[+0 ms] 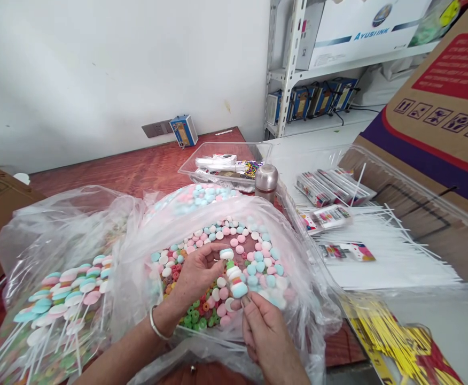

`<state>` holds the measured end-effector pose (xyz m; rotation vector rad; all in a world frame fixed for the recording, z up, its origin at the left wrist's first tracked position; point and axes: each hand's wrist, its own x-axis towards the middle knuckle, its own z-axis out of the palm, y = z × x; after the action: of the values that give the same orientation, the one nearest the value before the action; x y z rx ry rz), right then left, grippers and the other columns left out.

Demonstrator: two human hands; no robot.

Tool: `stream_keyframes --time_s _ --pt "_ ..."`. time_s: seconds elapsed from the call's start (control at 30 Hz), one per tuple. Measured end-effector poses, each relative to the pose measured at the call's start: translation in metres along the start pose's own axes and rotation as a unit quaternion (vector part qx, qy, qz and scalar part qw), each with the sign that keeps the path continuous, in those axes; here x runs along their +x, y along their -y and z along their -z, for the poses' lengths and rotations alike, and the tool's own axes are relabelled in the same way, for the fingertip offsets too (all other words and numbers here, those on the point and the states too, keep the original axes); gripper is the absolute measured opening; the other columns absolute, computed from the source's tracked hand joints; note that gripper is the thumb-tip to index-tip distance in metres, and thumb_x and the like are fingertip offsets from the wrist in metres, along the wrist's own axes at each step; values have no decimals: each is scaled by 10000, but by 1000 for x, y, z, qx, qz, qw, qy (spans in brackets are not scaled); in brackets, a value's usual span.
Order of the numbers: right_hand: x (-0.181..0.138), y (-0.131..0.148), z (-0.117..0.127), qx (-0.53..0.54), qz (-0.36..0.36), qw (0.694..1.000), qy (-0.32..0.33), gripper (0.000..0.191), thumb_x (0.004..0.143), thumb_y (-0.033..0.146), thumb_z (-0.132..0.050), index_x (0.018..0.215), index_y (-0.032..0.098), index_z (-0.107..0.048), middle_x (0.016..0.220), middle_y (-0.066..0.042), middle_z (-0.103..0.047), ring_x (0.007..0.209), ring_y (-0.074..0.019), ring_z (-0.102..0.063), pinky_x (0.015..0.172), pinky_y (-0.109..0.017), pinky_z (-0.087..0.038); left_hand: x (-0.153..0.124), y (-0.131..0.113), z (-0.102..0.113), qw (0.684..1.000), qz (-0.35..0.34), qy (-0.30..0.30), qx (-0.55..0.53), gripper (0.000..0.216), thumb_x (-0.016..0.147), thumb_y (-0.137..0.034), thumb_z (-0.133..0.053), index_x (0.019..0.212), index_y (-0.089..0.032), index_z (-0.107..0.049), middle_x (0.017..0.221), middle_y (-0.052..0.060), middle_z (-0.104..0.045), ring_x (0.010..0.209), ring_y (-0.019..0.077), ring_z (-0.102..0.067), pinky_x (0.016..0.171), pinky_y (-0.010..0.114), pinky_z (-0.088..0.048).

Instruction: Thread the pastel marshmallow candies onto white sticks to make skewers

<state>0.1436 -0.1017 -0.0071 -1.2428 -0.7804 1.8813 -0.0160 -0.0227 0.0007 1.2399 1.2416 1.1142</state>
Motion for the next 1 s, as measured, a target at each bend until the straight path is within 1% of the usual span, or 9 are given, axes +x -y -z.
stream_keyframes --time_s 0.2,0.37,0.43,0.5,0.6,0.73,0.83,0.93,1.0 --pt "4 -6 -5 17 -1 1000 5 502 810 690 -586 923 206 -516 426 156 -282 359 -35 -103 325 -168 -132 -1 2 -2 1000 -20 2 14 248 761 -142 -631 999 -160 -700 961 70 -724 835 167 -675 728 258 -540" --pt "9 -8 -8 3 10 1000 10 498 820 697 -556 932 216 -498 450 159 -251 381 -48 -94 335 -176 -127 -2 4 -4 1000 9 14 -18 244 757 -152 -641 995 -169 -692 939 60 -730 822 171 -677 729 262 -531" --pt "11 -7 -10 -35 32 999 2 442 862 658 -513 913 218 -506 466 146 -253 389 -61 -127 350 -185 -145 -4 3 -5 999 28 10 -39 229 750 -171 -666 978 -171 -688 893 52 -726 807 174 -673 715 259 -523" --pt "13 -6 -11 -117 87 989 -37 379 909 586 -471 838 217 -516 489 113 -317 410 -80 -230 383 -196 -208 -5 0 -7 996 39 -2 -83 215 754 -206 -692 966 -176 -679 869 40 -708 798 167 -660 699 247 -512" --pt "14 -8 -12 -284 200 932 -105 345 950 478 -434 753 212 -531 580 34 -516 522 -127 -455 494 -220 -352 -7 -8 -14 971 64 -34 -230 208 811 -329 -689 953 -187 -636 849 17 -654 745 136 -627 672 233 -500" --pt "13 -11 -14 -425 275 851 -139 357 1002 421 -348 870 219 -611 655 -12 -660 556 -169 -600 548 -239 -413 -6 -20 -26 916 112 -27 -385 355 827 -470 -683 975 -157 -607 812 14 -600 636 99 -567 597 216 -474" --pt "13 -15 -16 -457 299 822 -163 390 1022 440 -316 999 226 -642 714 -42 -727 590 -197 -681 544 -244 -451 -7 -24 -34 899 114 -30 -422 364 825 -488 -683 946 -156 -591 783 2 -573 600 84 -533 555 201 -452" --pt "13 -24 -14 -477 322 800 -172 472 1028 483 -261 1110 229 -650 797 -83 -772 640 -223 -729 553 -260 -500 -9 -26 -38 895 98 -101 -422 338 828 -499 -678 885 -189 -555 732 -26 -541 621 89 -541 594 201 -478" --pt "14 -33 -10 -503 333 778 -177 518 1029 485 -229 1114 231 -673 764 -96 -775 592 -225 -725 521 -266 -511 -12 -26 -41 900 90 -125 -407 334 841 -521 -655 876 -205 -552 715 -25 -541 663 109 -571 624 213 -497"
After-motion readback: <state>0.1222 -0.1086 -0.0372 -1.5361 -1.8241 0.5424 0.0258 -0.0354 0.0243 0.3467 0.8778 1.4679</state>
